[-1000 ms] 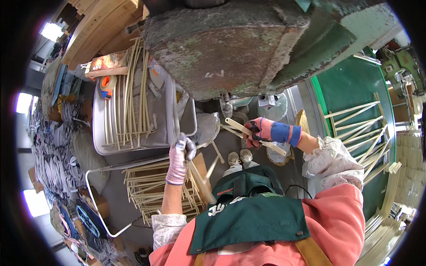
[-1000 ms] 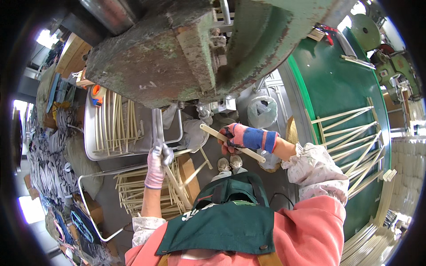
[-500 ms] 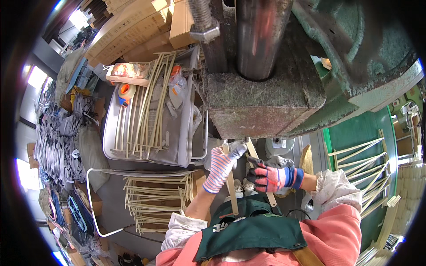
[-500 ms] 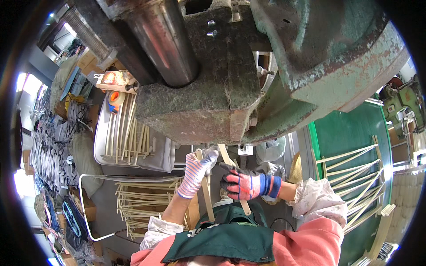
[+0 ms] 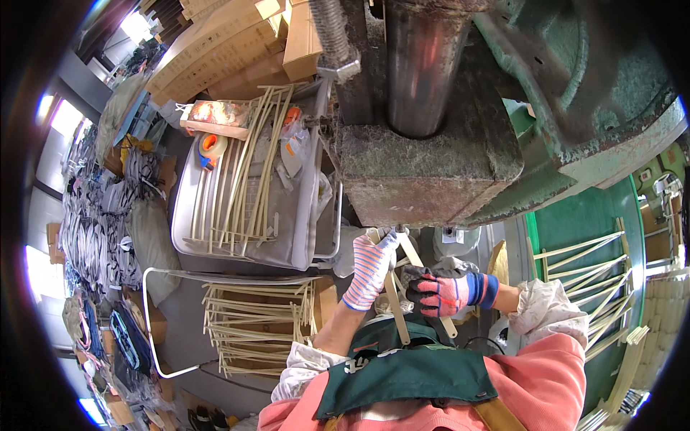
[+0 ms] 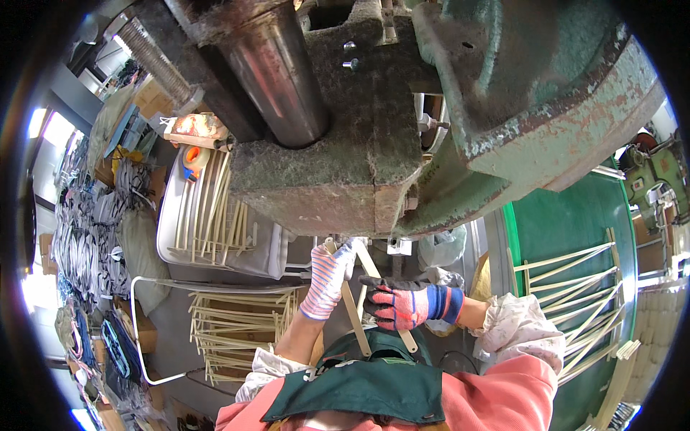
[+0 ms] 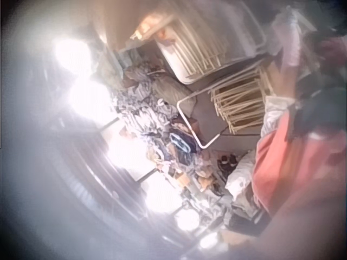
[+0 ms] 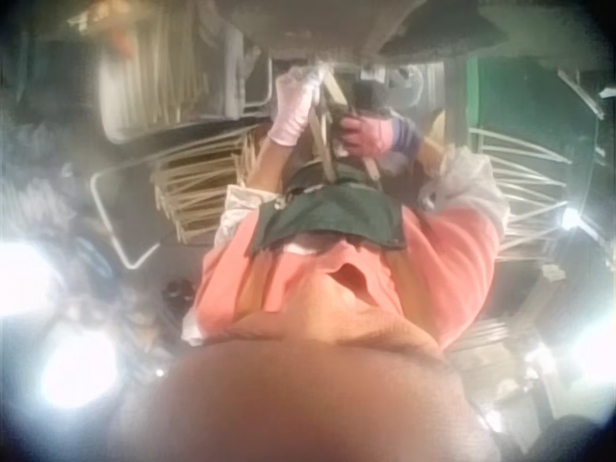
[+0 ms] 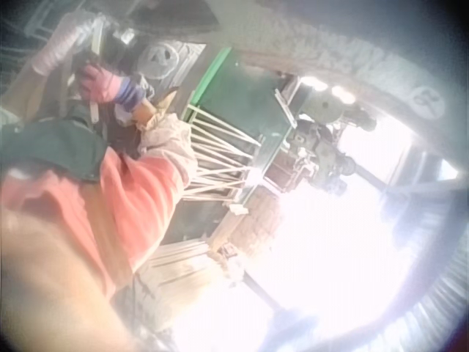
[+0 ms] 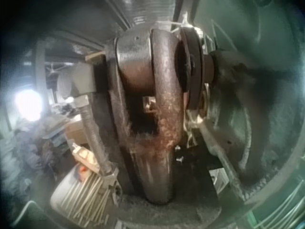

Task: The person assembles wooden frames by picking up thin wooden sticks, inserting them into a press machine, and stacking the finished frames on a green table. The process is repeated multiple times with consistent hand movements and tool use.

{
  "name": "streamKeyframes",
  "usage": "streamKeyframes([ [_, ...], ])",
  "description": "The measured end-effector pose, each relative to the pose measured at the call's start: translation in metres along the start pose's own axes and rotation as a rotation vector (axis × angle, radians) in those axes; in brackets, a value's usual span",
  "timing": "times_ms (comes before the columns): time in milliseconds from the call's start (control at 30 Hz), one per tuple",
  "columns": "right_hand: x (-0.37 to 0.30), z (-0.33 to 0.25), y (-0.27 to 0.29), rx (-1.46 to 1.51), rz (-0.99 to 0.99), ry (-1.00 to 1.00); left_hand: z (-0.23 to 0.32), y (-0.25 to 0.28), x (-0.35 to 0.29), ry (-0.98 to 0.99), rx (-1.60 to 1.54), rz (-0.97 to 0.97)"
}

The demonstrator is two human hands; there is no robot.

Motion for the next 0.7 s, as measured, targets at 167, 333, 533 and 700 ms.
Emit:
streamKeyframes([
  [167, 0.005, 0.002, 0.01, -0.087, 0.057, -0.008, 0.006, -0.005, -0.004, -0.048, 0.122, 0.041],
  [333, -0.01, 0.02, 0.025, -0.158, 0.076, -0.184, 0.008, -0.009, 0.0, -0.053, 0.042, 0.014],
  [533, -0.078, 0.097, -0.017, 0.687, 0.389, -1.319, -0.001, -0.011, 0.002, 0.009, -0.014, 0.007],
  [700, -0.086, 0.126, -0.068, 1.251, 0.801, -1.139, -0.004, -0.007, 0.007, 0.033, 0.09, 0.012],
])
Point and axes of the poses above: each hand's wrist, its own x-axis towards the middle knuckle, its own y-axis out of the back of the hand, z = x × y, the point moved 2 cm from there along x, towards the middle knuckle, and after that the axes turned 4 degrees about y, right-handed, at the moved point
